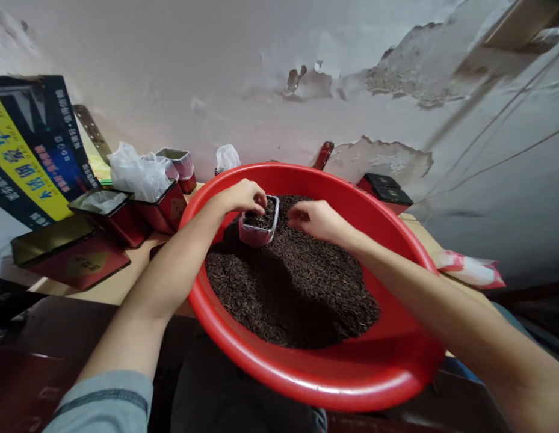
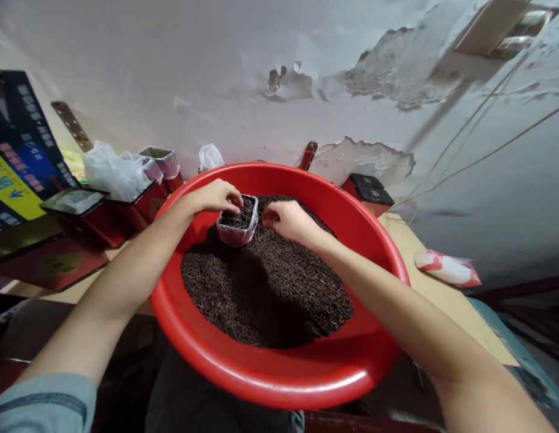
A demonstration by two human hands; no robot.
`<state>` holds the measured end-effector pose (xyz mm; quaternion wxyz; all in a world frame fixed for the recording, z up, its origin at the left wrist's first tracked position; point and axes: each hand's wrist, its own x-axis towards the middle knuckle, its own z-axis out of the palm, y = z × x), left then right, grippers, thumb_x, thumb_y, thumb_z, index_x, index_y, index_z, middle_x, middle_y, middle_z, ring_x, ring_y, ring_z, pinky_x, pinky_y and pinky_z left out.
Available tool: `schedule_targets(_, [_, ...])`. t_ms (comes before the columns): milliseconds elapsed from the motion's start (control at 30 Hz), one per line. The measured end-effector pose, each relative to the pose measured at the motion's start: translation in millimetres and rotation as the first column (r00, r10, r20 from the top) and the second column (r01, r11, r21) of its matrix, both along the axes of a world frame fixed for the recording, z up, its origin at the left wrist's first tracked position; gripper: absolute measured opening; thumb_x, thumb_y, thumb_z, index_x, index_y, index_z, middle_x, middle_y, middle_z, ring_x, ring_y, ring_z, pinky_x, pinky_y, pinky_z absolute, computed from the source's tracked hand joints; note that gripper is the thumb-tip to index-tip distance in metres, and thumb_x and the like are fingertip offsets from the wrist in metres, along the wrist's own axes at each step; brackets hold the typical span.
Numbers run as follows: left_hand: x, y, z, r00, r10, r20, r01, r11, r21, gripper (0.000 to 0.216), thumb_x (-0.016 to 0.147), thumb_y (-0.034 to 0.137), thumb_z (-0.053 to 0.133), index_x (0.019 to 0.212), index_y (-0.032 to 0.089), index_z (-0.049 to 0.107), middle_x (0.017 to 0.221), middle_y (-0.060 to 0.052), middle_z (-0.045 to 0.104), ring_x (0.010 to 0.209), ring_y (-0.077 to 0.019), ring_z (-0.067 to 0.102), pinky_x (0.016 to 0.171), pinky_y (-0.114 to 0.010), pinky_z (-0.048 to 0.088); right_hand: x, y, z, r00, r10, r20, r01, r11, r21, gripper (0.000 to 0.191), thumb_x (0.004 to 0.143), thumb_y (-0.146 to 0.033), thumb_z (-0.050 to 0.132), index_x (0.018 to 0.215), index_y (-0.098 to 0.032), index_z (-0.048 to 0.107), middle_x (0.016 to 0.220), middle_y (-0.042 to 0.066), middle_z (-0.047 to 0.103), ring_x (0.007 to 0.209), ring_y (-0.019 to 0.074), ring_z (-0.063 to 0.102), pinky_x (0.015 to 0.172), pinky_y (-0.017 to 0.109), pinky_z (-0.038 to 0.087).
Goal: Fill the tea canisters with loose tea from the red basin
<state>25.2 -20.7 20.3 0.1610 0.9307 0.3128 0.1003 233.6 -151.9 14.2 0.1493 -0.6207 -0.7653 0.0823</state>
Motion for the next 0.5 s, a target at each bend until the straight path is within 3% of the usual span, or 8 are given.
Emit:
schedule_targets(33, [1, -1, -1.3, 0.998, -0.043, -0.050, 0.041, 0.998, -0.042, 0.019, 0.072, 0.018, 0.082, 0.090, 0.023, 0.083, 0.088, 0.000, 0.079, 0.081, -0.0153, 0.071, 0.074, -0.022, 0.051, 9, -14, -9.5, 0.996, 0.023, 0.090, -0.011, 0.991, -0.130, 0.020, 0.087, -0.026, 0.072, 0.104, -0.018, 0.079, 0.094, 0.007, 0.079, 0.082, 0.0201, 0.072, 0.076, 0.029, 0.054])
schedule_targets(100, [3, -1, -3.5, 0.986, -0.101, -0.131, 0.092, 0.993, -0.074, 0.019, 0.067, 0.016, 0.084, 0.084, 0.025, 0.082, 0.081, 0.002, 0.078, 0.075, -0.0140, 0.069, 0.067, -0.021, 0.048, 20, -41, -30.4, 0.965, 0.182, 0.190, -0.080, 0.891, -0.448, 0.038, 0.077, -0.031, 0.084, 0.113, -0.021, 0.077, 0.094, 0.007, 0.080, 0.080, 0.0220, 0.074, 0.069, 0.029, 0.053])
schedule_targets(167, [4, 0, -4.6, 0.980, -0.119, -0.159, 0.112, 0.992, -0.054, 0.019, 0.067, 0.017, 0.082, 0.084, 0.025, 0.082, 0.080, 0.002, 0.077, 0.073, -0.0137, 0.068, 0.067, -0.021, 0.047, 21, -62, -49.0, 0.932, 0.268, 0.244, -0.101, 0.838, -0.536, 0.052, 0.066, -0.025, 0.092, 0.116, -0.021, 0.077, 0.101, 0.011, 0.080, 0.086, 0.0255, 0.075, 0.070, 0.029, 0.054])
schedule_targets(267, [8, -2, -4.5, 0.988, -0.067, -0.137, 0.076, 0.995, 0.060, 0.018, 0.076, 0.021, 0.076, 0.091, 0.027, 0.083, 0.088, 0.000, 0.079, 0.082, -0.0163, 0.070, 0.072, -0.024, 0.049, 13, -72, -61.9, 0.916, 0.288, 0.279, -0.112, 0.851, -0.512, 0.034, 0.067, -0.012, 0.088, 0.099, -0.021, 0.081, 0.092, 0.010, 0.080, 0.085, 0.0262, 0.076, 0.069, 0.028, 0.053])
schedule_targets(333, [13, -7, -4.8, 0.991, -0.014, -0.134, 0.035, 0.987, 0.158, 0.020, 0.083, 0.024, 0.071, 0.099, 0.029, 0.083, 0.101, -0.003, 0.079, 0.092, -0.0192, 0.070, 0.076, -0.026, 0.049, 7, -65, -56.9, 0.918, 0.300, 0.259, -0.134, 0.850, -0.510, 0.025, 0.069, -0.006, 0.084, 0.087, -0.022, 0.082, 0.082, 0.006, 0.079, 0.079, 0.0233, 0.076, 0.068, 0.027, 0.053])
schedule_targets(433, [18, -14, -6.0, 0.981, 0.000, -0.192, 0.040, 0.978, 0.204, 0.024, 0.088, 0.028, 0.068, 0.106, 0.030, 0.083, 0.111, -0.005, 0.078, 0.101, -0.0225, 0.069, 0.078, -0.027, 0.050, 1, -35, -32.0, 0.931, 0.295, 0.215, -0.174, 0.877, -0.449, 0.021, 0.077, -0.005, 0.075, 0.087, -0.021, 0.082, 0.083, 0.002, 0.080, 0.078, 0.0191, 0.074, 0.076, 0.026, 0.055])
schedule_targets(500, [18, -15, -5.5, 0.981, 0.023, -0.191, 0.019, 0.976, 0.218, 0.025, 0.089, 0.028, 0.065, 0.106, 0.028, 0.083, 0.110, -0.005, 0.077, 0.100, -0.0223, 0.069, 0.080, -0.027, 0.050, -4, -7, -10.2, 0.966, 0.214, 0.143, -0.170, 0.949, -0.265, 0.021, 0.080, -0.006, 0.070, 0.091, -0.019, 0.082, 0.089, 0.003, 0.080, 0.082, 0.0187, 0.074, 0.084, 0.029, 0.056])
